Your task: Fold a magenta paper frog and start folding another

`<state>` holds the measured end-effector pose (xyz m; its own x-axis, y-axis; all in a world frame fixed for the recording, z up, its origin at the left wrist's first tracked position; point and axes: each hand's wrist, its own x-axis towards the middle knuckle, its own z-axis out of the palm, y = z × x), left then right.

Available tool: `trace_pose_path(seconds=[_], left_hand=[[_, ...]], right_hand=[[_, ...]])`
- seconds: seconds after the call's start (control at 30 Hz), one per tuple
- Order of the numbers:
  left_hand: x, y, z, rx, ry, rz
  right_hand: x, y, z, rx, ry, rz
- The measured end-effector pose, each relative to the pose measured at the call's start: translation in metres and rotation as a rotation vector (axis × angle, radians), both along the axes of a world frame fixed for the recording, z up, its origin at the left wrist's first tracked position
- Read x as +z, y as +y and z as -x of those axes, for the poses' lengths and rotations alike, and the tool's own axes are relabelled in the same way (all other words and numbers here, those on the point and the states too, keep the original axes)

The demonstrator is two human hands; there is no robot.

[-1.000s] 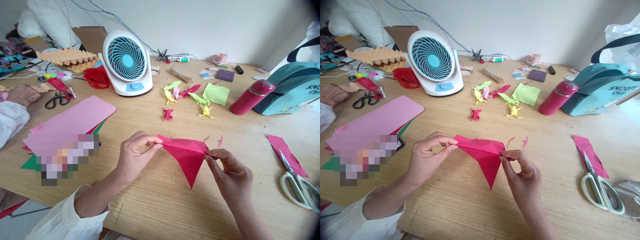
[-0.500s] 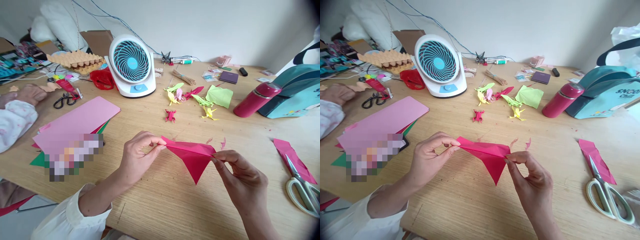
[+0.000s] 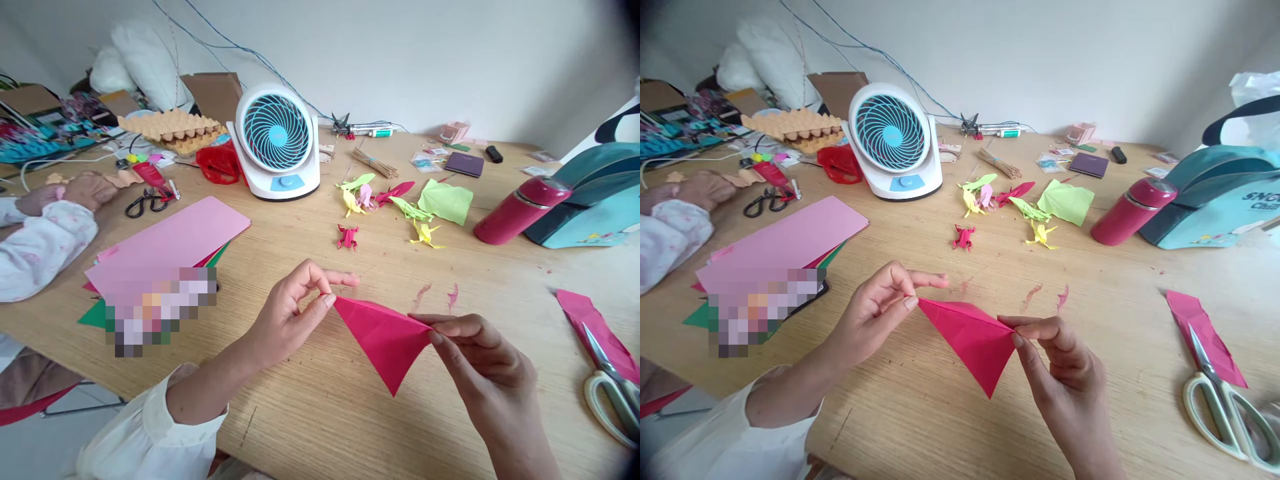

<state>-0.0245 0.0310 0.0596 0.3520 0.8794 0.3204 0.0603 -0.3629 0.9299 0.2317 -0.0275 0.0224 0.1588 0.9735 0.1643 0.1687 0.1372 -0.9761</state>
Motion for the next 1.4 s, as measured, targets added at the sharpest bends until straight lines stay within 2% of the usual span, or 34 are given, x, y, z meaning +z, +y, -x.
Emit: trace_pose_path(seconds=[0.1, 0.23, 0.4, 0.5, 0.6, 0.7, 0.83, 0.97, 1.07, 1.17, 1.3, 1.37, 1.4], left_hand=[[0.001, -0.002, -0.002, -0.034, -0.106, 0.129], [0.001, 0.0, -0.004, -0.004, -0.119, 0.247], [0.003, 0.007, -0.004, 0.031, 0.036, 0.288], [0.007, 0.017, -0.004, -0.002, 0.131, 0.321], [0.002, 0.032, -0.007, -0.094, 0.202, 0.378], [-0.016, 0.048, -0.013, -0.135, 0.321, 0.373], [-0.042, 0.057, -0.026, -0.156, 0.548, 0.256], [-0.052, 0.053, -0.041, -0.126, 0.761, 0.093], [-0.059, 0.05, -0.046, -0.091, 0.843, -0.086], [-0.066, 0.046, -0.047, -0.064, 0.879, -0.197], [-0.068, 0.033, -0.046, 0.046, 0.925, -0.366], [-0.065, 0.019, -0.046, 0.022, 0.946, -0.483], [-0.063, 0.01, -0.046, -0.053, 0.964, -0.525]], right_hand=[[0.004, -0.003, 0.004, 0.025, 0.069, 0.036], [0.006, -0.008, 0.012, 0.039, 0.172, 0.073], [-0.003, -0.024, 0.025, 0.003, 0.221, 0.12], [-0.01, -0.035, 0.031, -0.009, 0.222, 0.107], [-0.019, -0.045, 0.037, -0.03, 0.14, 0.054], [-0.029, -0.055, 0.041, -0.031, -0.13, 0.029], [-0.042, -0.063, 0.043, 0.119, -0.533, 0.025], [-0.048, -0.064, 0.043, 0.169, -0.769, 0.029], [-0.047, -0.062, 0.045, 0.188, -0.859, 0.042], [-0.045, -0.06, 0.047, 0.183, -0.912, 0.047], [-0.044, -0.059, 0.049, 0.172, -0.95, 0.04], [-0.044, -0.059, 0.049, 0.167, -0.964, 0.024], [-0.044, -0.059, 0.049, 0.164, -0.97, 0.015]])
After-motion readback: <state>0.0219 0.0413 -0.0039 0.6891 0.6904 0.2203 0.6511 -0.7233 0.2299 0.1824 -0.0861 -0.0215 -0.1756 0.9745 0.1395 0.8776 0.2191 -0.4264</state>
